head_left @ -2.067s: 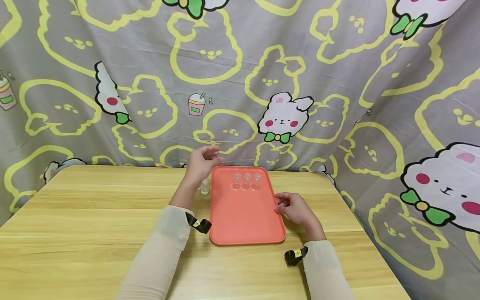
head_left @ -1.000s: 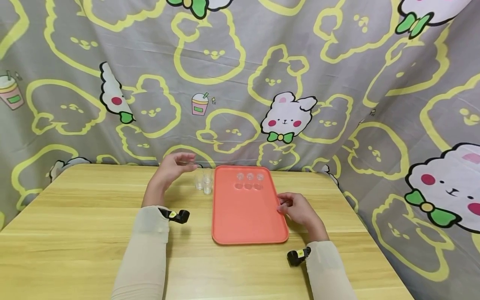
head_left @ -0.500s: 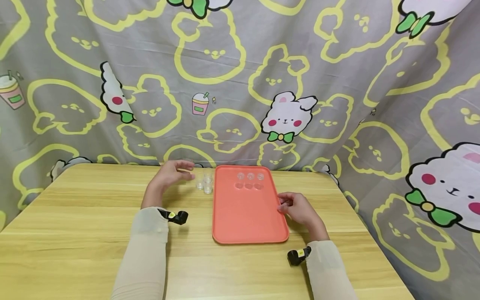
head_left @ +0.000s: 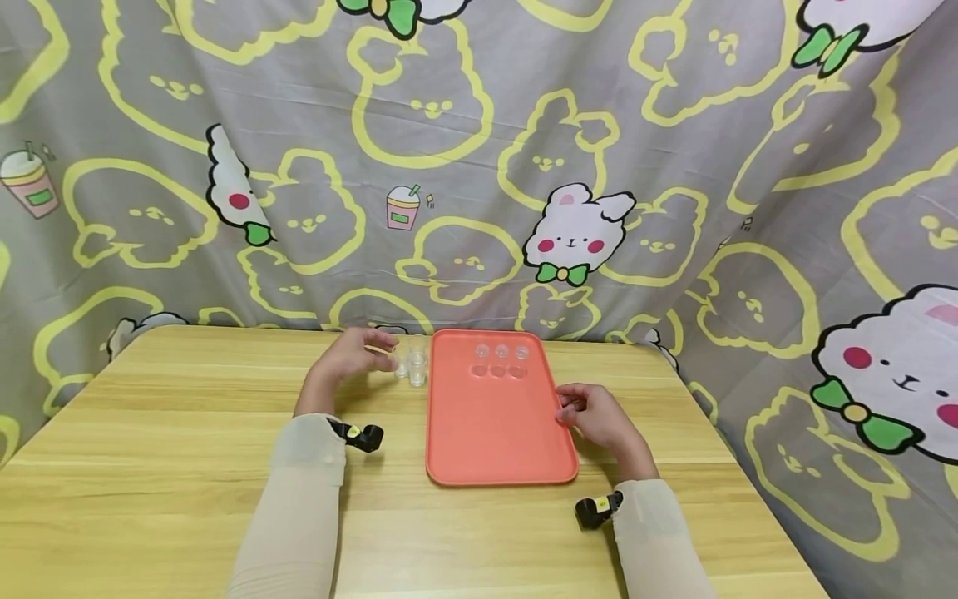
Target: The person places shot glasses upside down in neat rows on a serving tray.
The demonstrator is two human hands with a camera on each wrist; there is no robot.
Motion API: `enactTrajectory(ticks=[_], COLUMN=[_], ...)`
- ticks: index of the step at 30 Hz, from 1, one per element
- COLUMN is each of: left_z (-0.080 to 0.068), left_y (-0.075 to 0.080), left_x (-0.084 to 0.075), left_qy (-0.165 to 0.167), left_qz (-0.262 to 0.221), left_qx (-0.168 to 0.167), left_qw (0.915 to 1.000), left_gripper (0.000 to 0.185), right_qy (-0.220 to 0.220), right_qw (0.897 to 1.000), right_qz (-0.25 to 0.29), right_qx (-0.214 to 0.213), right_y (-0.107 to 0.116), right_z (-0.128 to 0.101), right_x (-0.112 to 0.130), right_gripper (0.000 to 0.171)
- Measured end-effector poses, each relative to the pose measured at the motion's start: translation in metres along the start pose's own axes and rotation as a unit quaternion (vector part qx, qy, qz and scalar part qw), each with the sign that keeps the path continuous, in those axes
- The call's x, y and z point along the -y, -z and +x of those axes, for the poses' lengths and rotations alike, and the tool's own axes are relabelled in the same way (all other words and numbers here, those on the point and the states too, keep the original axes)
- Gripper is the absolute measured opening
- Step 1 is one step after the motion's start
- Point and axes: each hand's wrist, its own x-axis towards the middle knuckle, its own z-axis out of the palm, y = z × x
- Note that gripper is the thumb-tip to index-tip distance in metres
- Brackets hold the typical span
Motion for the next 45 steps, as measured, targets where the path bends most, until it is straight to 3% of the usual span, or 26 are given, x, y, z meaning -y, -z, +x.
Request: enactTrajectory(ticks=[7, 29, 37, 45], left_z=[0.004, 0.006, 0.004, -0.002], left_y=[-0.009, -0.016, -0.013, -0.008], left_x=[0.001, 0.003, 0.003, -0.008], left_qy=[-0.003, 0.004, 0.017, 0.03], left_qz=[0.009, 0.009, 0.02, -0.039], left_qx=[0.013, -0.006, -0.042, -0.073], left_qw=[0.9999, 0.9999, 0.9988, 0.9961], left_gripper=[0.04, 0.032, 0.029, 0.037], right_qy=[0.0, 0.006, 0.004, -0.003], right_qw=[1.0, 1.0, 1.0, 1.0], right_qz=[-0.005, -0.004, -0.004, -0.003], right_qx=[-0.001, -0.004, -0.005, -0.004], right_y=[0.001, 0.0, -0.001, 0.0], right_z=[0.0, -0.001, -0.001, -0.001], right_x=[0.0, 0.001, 0.001, 0.001], right_gripper=[0.041, 0.042, 0.041, 0.041])
